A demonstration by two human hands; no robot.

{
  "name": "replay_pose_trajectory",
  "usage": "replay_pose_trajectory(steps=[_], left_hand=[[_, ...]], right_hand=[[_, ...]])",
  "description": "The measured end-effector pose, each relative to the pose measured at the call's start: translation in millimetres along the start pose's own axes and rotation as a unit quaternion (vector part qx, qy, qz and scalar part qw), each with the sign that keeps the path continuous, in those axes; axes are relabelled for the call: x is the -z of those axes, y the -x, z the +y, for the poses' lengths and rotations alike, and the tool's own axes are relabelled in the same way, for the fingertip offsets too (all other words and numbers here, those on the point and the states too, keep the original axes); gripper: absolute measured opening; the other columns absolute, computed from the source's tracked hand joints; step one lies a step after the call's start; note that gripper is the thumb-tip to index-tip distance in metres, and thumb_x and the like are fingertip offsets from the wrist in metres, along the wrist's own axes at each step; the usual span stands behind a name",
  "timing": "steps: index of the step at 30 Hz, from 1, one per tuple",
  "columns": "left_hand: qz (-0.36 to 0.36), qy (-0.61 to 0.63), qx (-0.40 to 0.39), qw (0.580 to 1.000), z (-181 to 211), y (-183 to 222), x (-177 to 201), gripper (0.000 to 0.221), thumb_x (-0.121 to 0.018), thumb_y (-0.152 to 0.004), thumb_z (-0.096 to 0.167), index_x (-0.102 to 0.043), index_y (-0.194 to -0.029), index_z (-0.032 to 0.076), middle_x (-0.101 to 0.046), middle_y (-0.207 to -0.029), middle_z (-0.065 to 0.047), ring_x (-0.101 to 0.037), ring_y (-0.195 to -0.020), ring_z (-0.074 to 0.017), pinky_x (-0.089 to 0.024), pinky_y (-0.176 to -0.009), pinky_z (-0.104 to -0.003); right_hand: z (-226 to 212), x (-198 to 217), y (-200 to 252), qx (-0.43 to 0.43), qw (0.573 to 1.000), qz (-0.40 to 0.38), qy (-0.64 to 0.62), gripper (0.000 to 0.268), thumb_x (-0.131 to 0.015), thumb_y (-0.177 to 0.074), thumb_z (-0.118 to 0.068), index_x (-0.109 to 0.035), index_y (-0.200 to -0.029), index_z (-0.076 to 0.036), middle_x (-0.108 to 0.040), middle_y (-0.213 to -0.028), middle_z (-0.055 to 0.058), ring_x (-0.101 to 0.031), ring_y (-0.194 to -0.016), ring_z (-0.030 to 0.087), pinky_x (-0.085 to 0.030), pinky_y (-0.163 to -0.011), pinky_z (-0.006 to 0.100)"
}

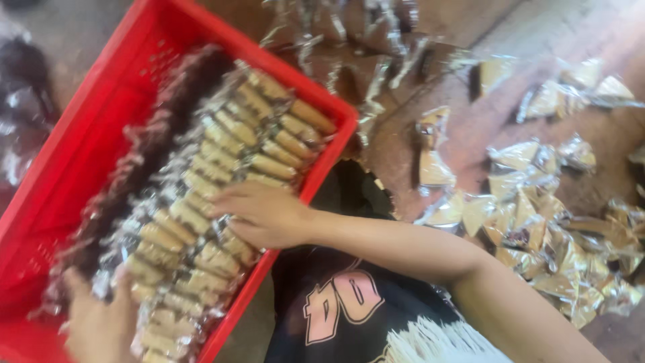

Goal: The person organizes triangular and rectangular packaged pastries into rows within a red plastic crate, handling the items one at a time and arranging them on a wooden table.

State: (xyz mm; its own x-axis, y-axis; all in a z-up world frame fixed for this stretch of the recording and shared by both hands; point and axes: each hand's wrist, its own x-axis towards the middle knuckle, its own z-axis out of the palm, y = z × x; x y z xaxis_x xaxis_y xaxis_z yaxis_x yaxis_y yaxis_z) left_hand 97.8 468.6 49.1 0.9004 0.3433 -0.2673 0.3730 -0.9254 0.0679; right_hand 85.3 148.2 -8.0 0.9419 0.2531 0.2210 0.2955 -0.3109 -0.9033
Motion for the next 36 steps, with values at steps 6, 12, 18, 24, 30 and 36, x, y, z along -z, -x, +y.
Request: replay_pose_trajectory(steps=[6, 12, 18, 24, 30, 36], left_hand=[[0.128, 0.207, -0.232, 0.942, 127.8, 69.2, 36.3, 0.083, -0.062, -0.092, -0.001, -0.027, -0.167, 0.003, -0.059, -0.152, -0.025, -0.067, -0.125, -0.034, -0.058, -0.095, -0.04], [-0.049, 0.244, -0.544, 0.802, 293.1, 158.8, -16.7, 0.073, -0.06, -0.084, -0.004, -0.036, -0.153, 0.002, -0.058, -0.143, -0.022, -0.064, -0.124, -0.0311, -0.058, -0.096, -0.04], [-0.208, 0.116, -0.752, 0.615, 365.2, 293.8, -86.7, 0.066, -0.073, -0.083, 0.019, -0.051, -0.144, 0.004, -0.061, -0.137, -0.018, -0.058, -0.125, -0.0379, -0.048, -0.104, -0.045], [-0.268, 0.039, -0.809, 0.521, 386.5, 377.3, -132.7, 0.057, -0.073, -0.085, 0.023, -0.056, -0.137, 0.006, -0.057, -0.141, -0.017, -0.053, -0.131, -0.0357, -0.048, -0.103, -0.047], [-0.282, 0.027, -0.803, 0.525, 385.8, 407.0, -144.0, 0.056, -0.073, -0.085, 0.026, -0.059, -0.136, 0.007, -0.055, -0.143, -0.017, -0.05, -0.134, -0.0352, -0.048, -0.1, -0.047], [-0.265, 0.022, -0.767, 0.584, 379.0, 396.3, -150.9, 0.054, -0.073, -0.085, 0.026, -0.06, -0.134, 0.007, -0.056, -0.142, -0.016, -0.051, -0.133, -0.0358, -0.047, -0.102, -0.047]], right_hand=[[51.2, 168.6, 228.5, -0.317, 0.897, 0.293, 0.098, 0.036, -0.061, -0.082, 0.004, -0.072, -0.114, -0.007, -0.076, -0.107, 0.01, -0.075, -0.098, 0.019, -0.059, -0.087, 0.032], [80.8, 205.3, 448.5, -0.47, 0.65, 0.547, 0.24, 0.038, -0.063, -0.086, -0.008, -0.067, -0.124, -0.004, -0.063, -0.122, 0.017, -0.063, -0.112, 0.031, -0.052, -0.09, 0.041], [102.5, 190.5, 515.2, -0.406, 0.645, 0.561, 0.323, 0.031, -0.072, -0.089, -0.011, -0.068, -0.118, 0.0, -0.06, -0.131, 0.022, -0.054, -0.129, 0.039, -0.04, -0.113, 0.046], [142.3, 253.2, 477.0, -0.327, 0.725, 0.542, 0.273, 0.029, -0.07, -0.091, -0.012, -0.067, -0.119, -0.004, -0.064, -0.127, 0.016, -0.058, -0.127, 0.036, -0.045, -0.113, 0.045], [232.3, 351.0, 475.3, -0.361, 0.676, 0.481, 0.426, 0.054, -0.067, -0.079, -0.007, -0.063, -0.133, -0.012, -0.052, -0.142, 0.018, -0.047, -0.132, 0.04, -0.039, -0.112, 0.053], [227.2, 397.5, 506.8, -0.507, 0.694, 0.306, 0.41, 0.047, -0.071, -0.077, -0.011, -0.068, -0.12, -0.028, -0.047, -0.143, 0.014, -0.042, -0.131, 0.039, -0.039, -0.101, 0.06]])
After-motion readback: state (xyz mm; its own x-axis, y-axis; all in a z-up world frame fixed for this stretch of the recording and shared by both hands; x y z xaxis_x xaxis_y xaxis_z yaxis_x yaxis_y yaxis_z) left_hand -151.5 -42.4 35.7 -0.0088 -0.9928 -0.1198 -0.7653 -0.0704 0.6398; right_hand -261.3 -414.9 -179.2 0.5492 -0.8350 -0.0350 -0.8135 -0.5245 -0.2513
